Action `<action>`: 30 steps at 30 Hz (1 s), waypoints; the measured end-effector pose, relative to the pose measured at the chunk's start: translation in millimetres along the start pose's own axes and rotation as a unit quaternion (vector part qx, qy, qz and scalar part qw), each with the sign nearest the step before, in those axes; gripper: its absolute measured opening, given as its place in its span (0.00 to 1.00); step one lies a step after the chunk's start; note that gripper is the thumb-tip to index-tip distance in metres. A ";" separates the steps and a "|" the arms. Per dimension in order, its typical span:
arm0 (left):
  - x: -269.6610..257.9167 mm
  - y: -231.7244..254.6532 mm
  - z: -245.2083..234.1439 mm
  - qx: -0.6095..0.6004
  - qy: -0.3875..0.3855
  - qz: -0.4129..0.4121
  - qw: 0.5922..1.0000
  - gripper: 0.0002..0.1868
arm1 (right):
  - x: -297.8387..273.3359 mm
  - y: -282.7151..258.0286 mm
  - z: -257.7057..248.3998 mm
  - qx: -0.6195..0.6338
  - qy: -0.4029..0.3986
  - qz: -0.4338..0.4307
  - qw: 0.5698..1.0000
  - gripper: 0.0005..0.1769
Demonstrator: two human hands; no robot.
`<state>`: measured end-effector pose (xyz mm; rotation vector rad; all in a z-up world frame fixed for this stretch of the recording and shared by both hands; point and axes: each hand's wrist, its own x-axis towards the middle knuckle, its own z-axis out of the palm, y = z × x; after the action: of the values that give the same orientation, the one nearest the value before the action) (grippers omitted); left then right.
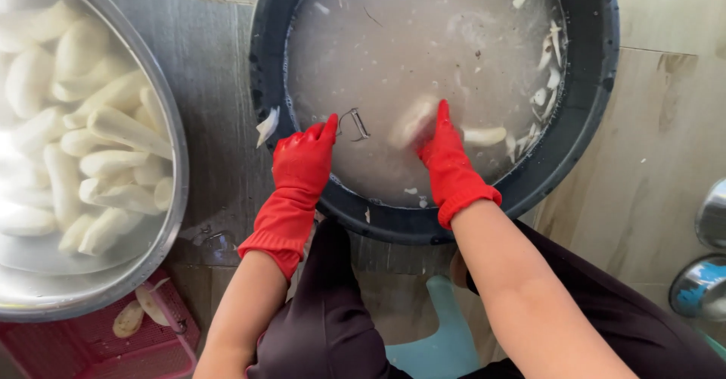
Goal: Peeling white vegetables using a hand peeler over a basin of water and placing them into a separate bowl.
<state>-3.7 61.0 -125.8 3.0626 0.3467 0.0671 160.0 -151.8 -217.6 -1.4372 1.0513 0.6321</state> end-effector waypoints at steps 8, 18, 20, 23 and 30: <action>0.3 2.9 -5.0 0.020 0.018 -0.010 1.000 0.18 | 35.3 41.6 -38.5 -0.137 0.125 -0.064 0.981 0.43; -3.6 0.2 5.3 0.010 0.015 -0.001 1.000 0.19 | 73.2 72.2 -86.7 -0.101 0.145 -0.044 0.983 0.51; -3.0 1.5 0.7 0.015 0.011 -0.002 1.000 0.19 | 111.3 83.8 -92.0 -0.118 0.145 -0.057 0.981 0.47; -2.7 2.0 -2.5 0.015 0.002 -0.005 1.000 0.19 | 108.2 77.5 -72.7 -0.133 0.145 -0.115 0.974 0.35; -4.3 -0.8 12.0 0.021 0.013 -0.001 1.000 0.18 | 92.1 56.5 -38.9 -0.106 0.126 -0.219 0.962 0.21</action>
<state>-7.5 60.2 -138.0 3.1054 0.3576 0.0998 144.2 -206.1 -317.6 -1.9048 0.8307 0.2474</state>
